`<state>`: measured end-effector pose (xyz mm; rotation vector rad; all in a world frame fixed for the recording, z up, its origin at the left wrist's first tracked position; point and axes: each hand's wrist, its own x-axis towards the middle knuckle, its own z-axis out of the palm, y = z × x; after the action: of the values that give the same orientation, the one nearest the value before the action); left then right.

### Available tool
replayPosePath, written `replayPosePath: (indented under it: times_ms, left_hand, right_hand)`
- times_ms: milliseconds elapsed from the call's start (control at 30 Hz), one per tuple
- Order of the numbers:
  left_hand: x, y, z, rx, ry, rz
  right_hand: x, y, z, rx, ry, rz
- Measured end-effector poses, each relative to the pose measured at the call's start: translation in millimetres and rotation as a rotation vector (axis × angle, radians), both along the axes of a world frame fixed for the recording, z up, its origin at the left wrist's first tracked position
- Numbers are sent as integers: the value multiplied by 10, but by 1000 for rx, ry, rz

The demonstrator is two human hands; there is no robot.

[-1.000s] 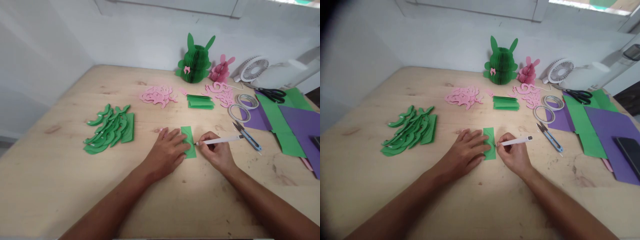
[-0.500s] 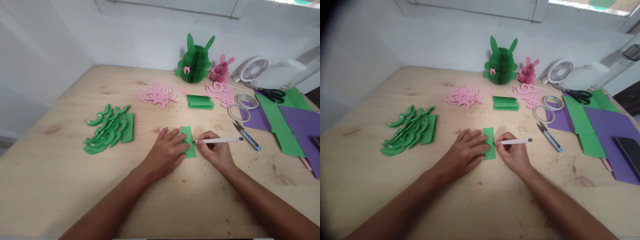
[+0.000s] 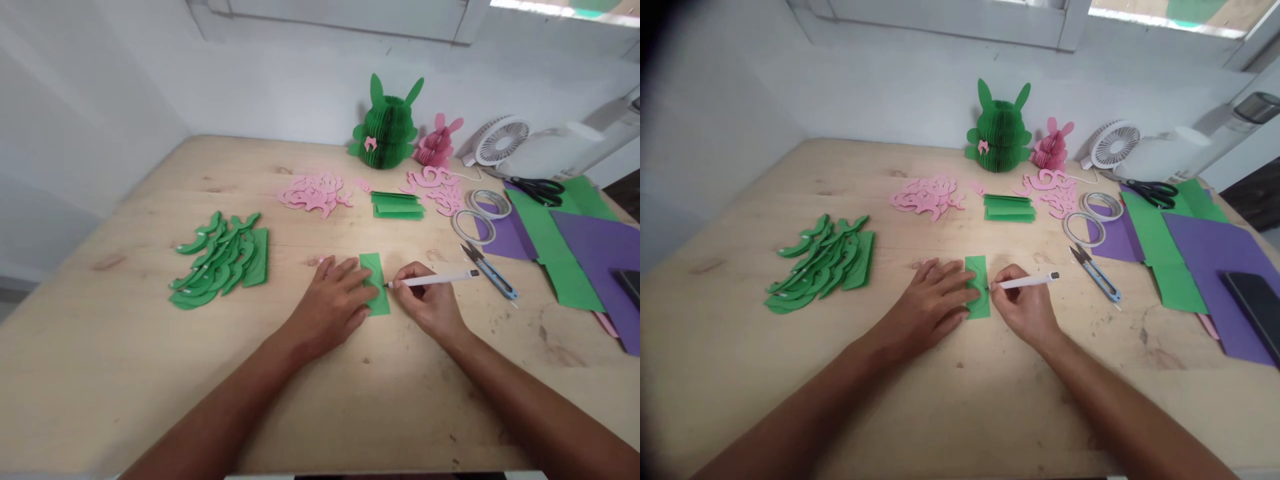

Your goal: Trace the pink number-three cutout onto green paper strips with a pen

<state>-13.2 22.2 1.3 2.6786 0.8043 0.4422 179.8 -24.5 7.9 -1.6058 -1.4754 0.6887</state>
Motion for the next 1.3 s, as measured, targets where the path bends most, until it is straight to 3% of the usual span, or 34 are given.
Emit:
replayPosePath:
  times_ms: [1300]
  left_hand:
    - [6,4,-16,7,-1,2]
  right_hand:
    - [14,-4,-23,12,-17,6]
